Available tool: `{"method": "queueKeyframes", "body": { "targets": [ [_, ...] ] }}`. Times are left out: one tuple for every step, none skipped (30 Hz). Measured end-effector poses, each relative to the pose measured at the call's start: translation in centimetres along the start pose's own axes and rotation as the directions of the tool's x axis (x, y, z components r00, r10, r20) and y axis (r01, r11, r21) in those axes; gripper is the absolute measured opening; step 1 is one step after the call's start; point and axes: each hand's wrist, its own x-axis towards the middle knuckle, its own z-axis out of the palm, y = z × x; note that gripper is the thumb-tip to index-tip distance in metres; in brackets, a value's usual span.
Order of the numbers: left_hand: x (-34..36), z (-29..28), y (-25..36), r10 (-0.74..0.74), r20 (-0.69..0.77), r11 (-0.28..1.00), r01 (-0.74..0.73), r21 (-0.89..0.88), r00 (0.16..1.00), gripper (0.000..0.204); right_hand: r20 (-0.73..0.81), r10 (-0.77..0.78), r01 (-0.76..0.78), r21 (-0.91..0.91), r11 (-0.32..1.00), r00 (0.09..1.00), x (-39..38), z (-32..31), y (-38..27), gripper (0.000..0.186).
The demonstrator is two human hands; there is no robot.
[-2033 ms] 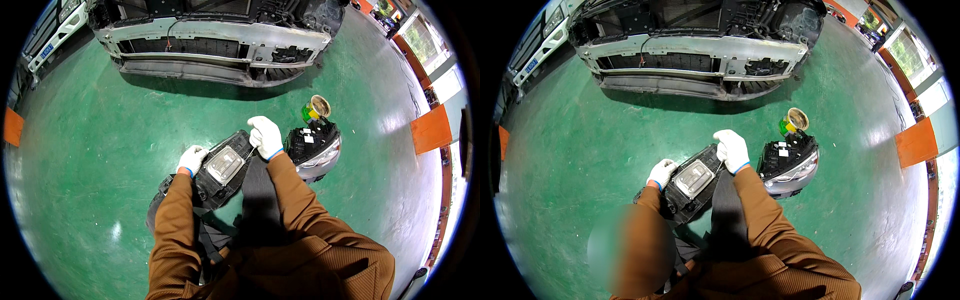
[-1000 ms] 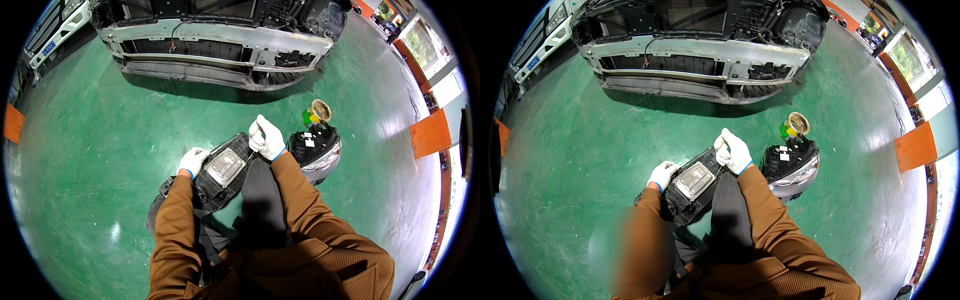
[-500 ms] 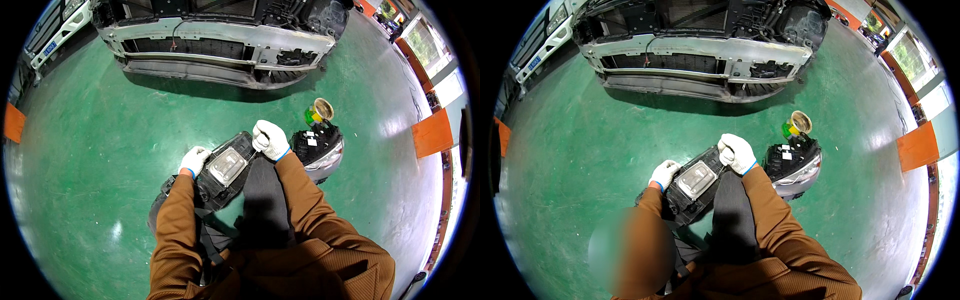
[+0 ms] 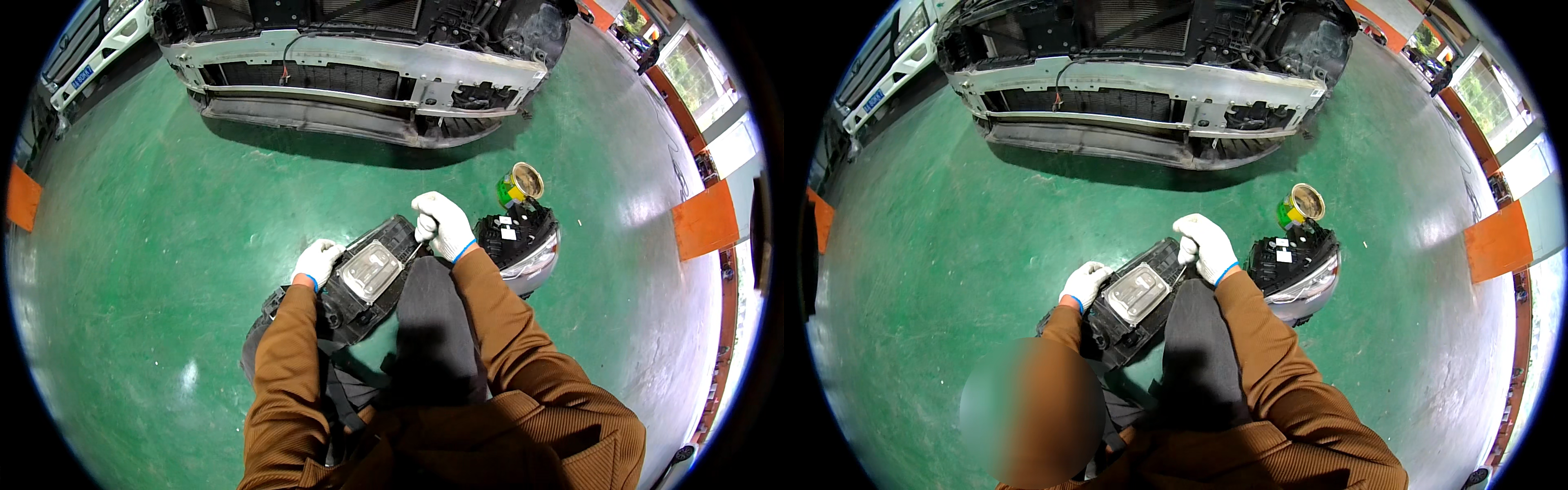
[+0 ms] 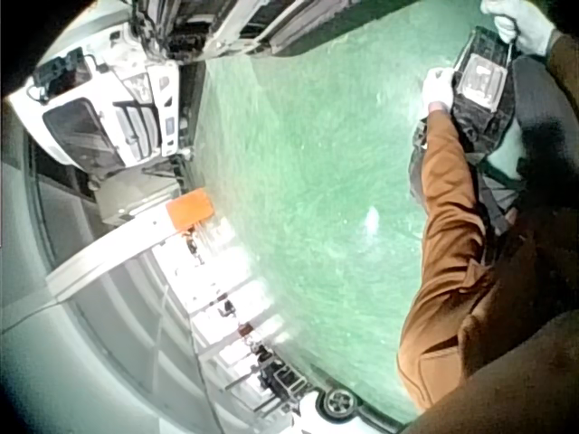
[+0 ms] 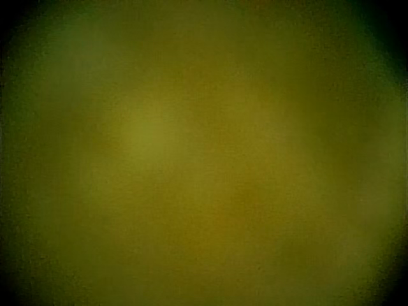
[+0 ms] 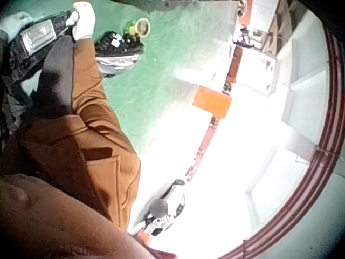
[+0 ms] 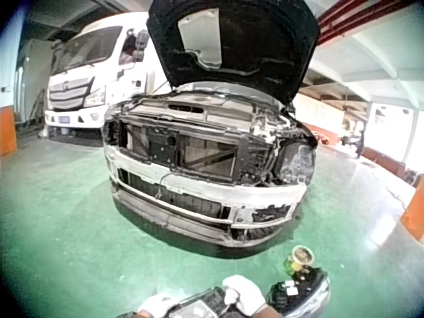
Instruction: The person sits on the floor and disassembles a car headlight assembly, removing the clear lens cover and internal components. They then clean the interior of the housing and reassemble the unit by placing the lens back onto the frame.
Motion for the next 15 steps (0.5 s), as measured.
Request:
{"method": "queueKeyframes", "body": {
  "targets": [
    [0.5,0.3,-0.4,0.009,0.004,1.000,-0.009,-0.005,1.000,0.034,-0.069,-0.045,0.029,-0.226,0.974,0.997,-0.1,-0.1,-0.4,0.028],
    [0.9,0.1,-1.3,0.015,-0.007,1.000,-0.015,-0.007,1.000,0.034,-0.112,-0.103,0.044,-0.438,0.898,0.988,0.0,0.5,-1.0,0.035],
    [1.1,0.1,-1.6,0.016,-0.011,1.000,-0.016,-0.011,1.000,0.034,-0.101,-0.115,0.017,-0.673,0.740,0.988,-0.1,0.6,-1.8,0.043],
    [1.2,0.0,-2.0,0.011,-0.009,1.000,-0.011,-0.016,1.000,0.034,-0.086,-0.124,-0.009,-0.853,0.522,0.989,-0.3,0.3,-2.9,0.052],
    [1.2,0.1,-1.9,0.008,-0.001,1.000,-0.008,-0.023,1.000,0.034,-0.074,-0.131,-0.038,-0.965,0.259,0.989,-0.5,-0.3,-3.7,0.060],
    [1.1,0.2,-1.8,0.004,0.006,1.000,-0.004,-0.030,1.000,0.034,-0.088,-0.083,-0.068,-0.973,0.221,0.993,-0.4,-0.5,-4.1,0.073],
    [1.1,0.3,-1.9,0.004,0.003,1.000,-0.004,-0.024,1.000,0.034,-0.093,-0.026,-0.086,-0.973,0.216,0.995,-0.5,-0.5,-4.3,0.072],
    [1.1,0.2,-1.9,0.006,-0.004,1.000,-0.006,-0.018,1.000,0.034,-0.096,0.028,-0.099,-0.973,0.209,0.995,-1.0,0.4,-5.4,0.071],
    [1.1,0.2,-1.9,0.007,-0.011,1.000,-0.007,-0.013,1.000,0.035,-0.097,0.083,-0.112,-0.973,0.201,0.992,-1.2,0.9,-6.0,0.070],
    [1.0,0.1,-2.0,-0.001,-0.016,1.000,0.001,-0.016,1.000,0.035,-0.072,0.086,-0.090,-0.970,0.224,0.994,-0.9,0.5,-5.6,0.067],
    [1.0,0.2,-1.6,-0.003,-0.012,1.000,0.002,-0.018,1.000,0.035,-0.047,0.108,-0.073,-0.967,0.246,0.993,-0.6,0.0,-5.3,0.064],
    [0.9,0.3,-1.2,-0.005,-0.009,1.000,0.004,-0.020,1.000,0.035,-0.021,0.130,-0.056,-0.962,0.268,0.991,-0.3,-0.5,-5.2,0.060],
    [0.7,0.5,-0.8,0.006,-0.015,1.000,-0.007,-0.019,1.000,0.035,0.005,0.151,-0.039,-0.956,0.290,0.988,-0.2,-1.0,-5.2,0.057],
    [0.4,0.5,-0.6,0.012,-0.027,1.000,-0.013,-0.016,1.000,0.036,0.010,0.164,-0.043,-0.948,0.316,0.986,-0.2,-1.0,-5.2,0.052],
    [0.2,0.4,-0.4,0.018,-0.039,1.000,-0.019,-0.013,0.999,0.036,0.014,0.177,-0.048,-0.939,0.340,0.984,-0.4,-1.0,-5.2,0.048]
  ]
}}
